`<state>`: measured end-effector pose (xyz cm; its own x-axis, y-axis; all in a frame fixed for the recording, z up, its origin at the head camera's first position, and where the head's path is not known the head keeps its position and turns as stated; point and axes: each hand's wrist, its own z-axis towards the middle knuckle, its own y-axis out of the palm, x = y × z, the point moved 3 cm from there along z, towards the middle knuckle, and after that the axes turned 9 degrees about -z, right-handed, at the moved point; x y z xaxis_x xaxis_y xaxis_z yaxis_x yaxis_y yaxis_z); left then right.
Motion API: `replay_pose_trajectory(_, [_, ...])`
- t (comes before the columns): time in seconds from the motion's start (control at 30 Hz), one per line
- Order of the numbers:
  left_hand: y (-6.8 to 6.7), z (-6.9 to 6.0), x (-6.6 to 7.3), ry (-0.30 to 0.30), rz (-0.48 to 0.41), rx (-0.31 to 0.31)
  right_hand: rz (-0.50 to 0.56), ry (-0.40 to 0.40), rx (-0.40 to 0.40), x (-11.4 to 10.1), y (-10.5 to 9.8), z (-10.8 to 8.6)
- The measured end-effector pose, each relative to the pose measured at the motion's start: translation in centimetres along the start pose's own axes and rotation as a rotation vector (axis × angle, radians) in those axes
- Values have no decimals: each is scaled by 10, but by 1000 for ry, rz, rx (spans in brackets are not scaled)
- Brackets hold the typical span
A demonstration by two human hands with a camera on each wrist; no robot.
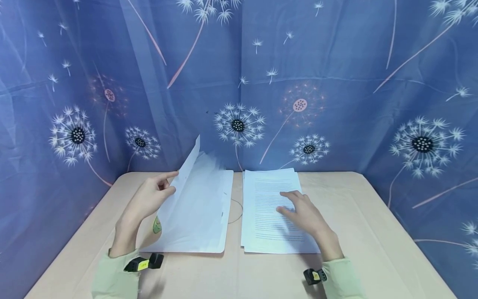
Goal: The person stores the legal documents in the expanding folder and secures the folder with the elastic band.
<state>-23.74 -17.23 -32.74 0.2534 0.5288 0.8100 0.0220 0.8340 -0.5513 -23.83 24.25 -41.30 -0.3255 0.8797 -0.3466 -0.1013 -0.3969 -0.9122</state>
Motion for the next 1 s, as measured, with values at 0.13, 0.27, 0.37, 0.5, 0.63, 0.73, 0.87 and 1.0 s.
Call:
replay_pose_trajectory(0.13, [2,0,2,-2,1,12,15,20,-5,8,-7,-1])
replay_pose_trajectory(0.27, [4,1,3,6,11,25,40,27,6,17,-12,-2])
replay_pose_trajectory(0.37, [6,2,5,7,12,33,68,25,15,22,-16,-3])
replay_pose_trajectory(0.5, [8,2,7,8,9,50,89,43,15,28,-18,-4])
replay_pose_trajectory(0.63, [10,2,7,18,1,67,100,66,12,32,-17,-5])
replay_pose_trajectory(0.73, [11,2,6,23,-1,75,107,77,8,35,-16,-5])
replay_pose_trajectory(0.87, [13,2,5,20,2,85,119,90,10,39,-14,-7])
replay_pose_trajectory(1.0, [15,3,4,16,7,81,129,110,7,46,-10,-9])
